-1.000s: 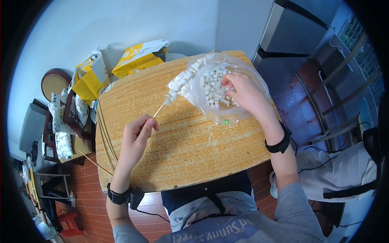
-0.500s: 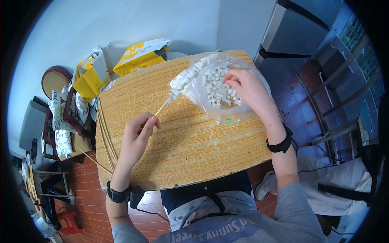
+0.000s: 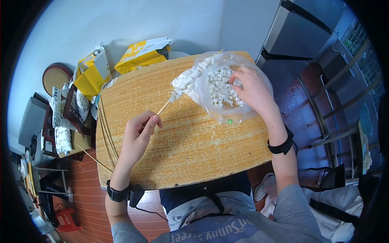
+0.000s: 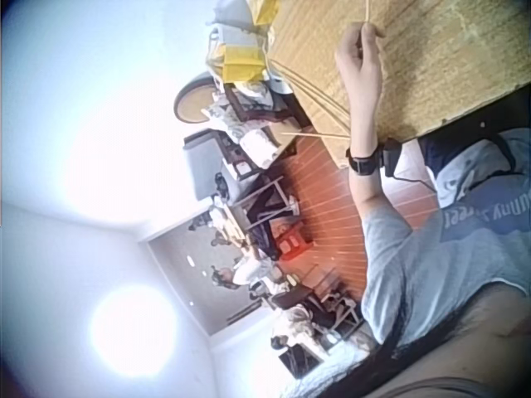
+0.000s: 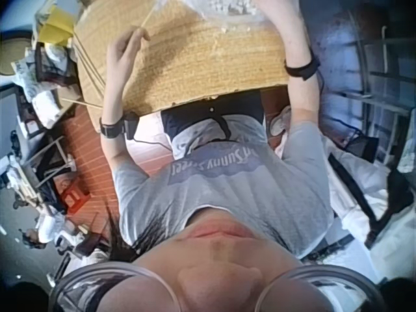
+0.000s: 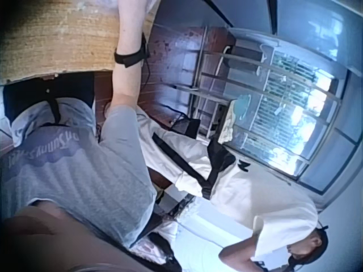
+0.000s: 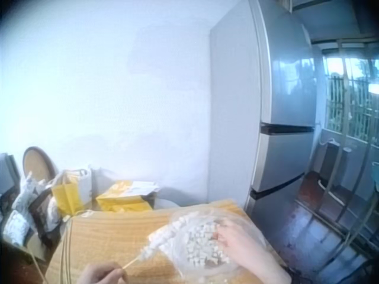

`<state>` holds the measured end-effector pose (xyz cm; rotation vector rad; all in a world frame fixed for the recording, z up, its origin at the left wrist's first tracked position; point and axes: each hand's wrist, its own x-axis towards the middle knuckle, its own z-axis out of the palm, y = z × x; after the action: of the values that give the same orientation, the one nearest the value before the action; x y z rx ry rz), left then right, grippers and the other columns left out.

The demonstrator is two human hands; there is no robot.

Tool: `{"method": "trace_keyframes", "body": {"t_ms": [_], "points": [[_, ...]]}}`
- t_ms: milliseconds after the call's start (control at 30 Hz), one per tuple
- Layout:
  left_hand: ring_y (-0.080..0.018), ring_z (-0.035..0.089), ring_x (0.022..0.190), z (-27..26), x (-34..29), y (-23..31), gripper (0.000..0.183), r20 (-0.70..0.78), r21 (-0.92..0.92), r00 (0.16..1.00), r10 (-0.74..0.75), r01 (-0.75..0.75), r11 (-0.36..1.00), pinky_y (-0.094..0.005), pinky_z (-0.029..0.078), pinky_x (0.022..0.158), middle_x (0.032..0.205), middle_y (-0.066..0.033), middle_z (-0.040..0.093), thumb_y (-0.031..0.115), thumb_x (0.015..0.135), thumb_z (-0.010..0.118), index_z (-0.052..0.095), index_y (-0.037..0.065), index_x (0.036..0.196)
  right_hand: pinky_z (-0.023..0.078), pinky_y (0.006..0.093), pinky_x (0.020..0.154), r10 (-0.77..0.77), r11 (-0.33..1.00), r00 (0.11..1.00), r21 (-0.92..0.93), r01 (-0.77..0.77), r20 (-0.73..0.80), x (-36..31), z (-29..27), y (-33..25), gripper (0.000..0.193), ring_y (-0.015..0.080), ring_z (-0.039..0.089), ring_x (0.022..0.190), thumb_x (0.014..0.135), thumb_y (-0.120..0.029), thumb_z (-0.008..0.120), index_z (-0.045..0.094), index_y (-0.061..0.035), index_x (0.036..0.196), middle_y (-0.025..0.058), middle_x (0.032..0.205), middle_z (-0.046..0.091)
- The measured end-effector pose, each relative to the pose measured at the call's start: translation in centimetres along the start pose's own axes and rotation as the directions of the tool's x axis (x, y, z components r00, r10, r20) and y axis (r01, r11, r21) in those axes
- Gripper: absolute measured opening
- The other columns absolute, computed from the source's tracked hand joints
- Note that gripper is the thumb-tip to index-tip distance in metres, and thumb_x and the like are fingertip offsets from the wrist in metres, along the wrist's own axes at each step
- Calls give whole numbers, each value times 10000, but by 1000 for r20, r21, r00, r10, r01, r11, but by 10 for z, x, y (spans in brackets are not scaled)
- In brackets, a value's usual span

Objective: The person skewers small white cubes onto a wooden stick by hand, places it on the table, and then begins skewering more cubes onto a new stick.

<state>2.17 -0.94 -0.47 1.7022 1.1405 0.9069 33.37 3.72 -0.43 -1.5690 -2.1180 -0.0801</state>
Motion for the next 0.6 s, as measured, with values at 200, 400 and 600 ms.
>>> {"method": "trace_keyframes", "body": {"t_ms": [200,400,600], "points": [[-13,269,527,0,0,-1,283,5,10,1000,-8,8,1000,-196,203,473,578,84,307,207,946,463,569,16,766,468,383,759,89,992,991,75,-97,95,2,15,-8,70,287,580,884,760,-49,588,629,-14,804,141,908,601],[-15,269,532,0,0,0,280,-16,-1,1000,1,-1,1000,-198,204,476,583,83,308,207,944,470,571,14,769,478,374,676,190,963,970,163,-214,148,7,1,-11,80,297,609,759,755,-49,596,631,-3,810,152,805,627],[-14,271,536,1,0,1,273,-1,6,1000,6,-6,1000,-197,207,479,585,81,311,199,943,471,571,15,768,477,375,653,171,952,976,232,-200,136,5,9,-6,100,297,611,700,745,-14,581,647,4,818,167,746,622]]}}
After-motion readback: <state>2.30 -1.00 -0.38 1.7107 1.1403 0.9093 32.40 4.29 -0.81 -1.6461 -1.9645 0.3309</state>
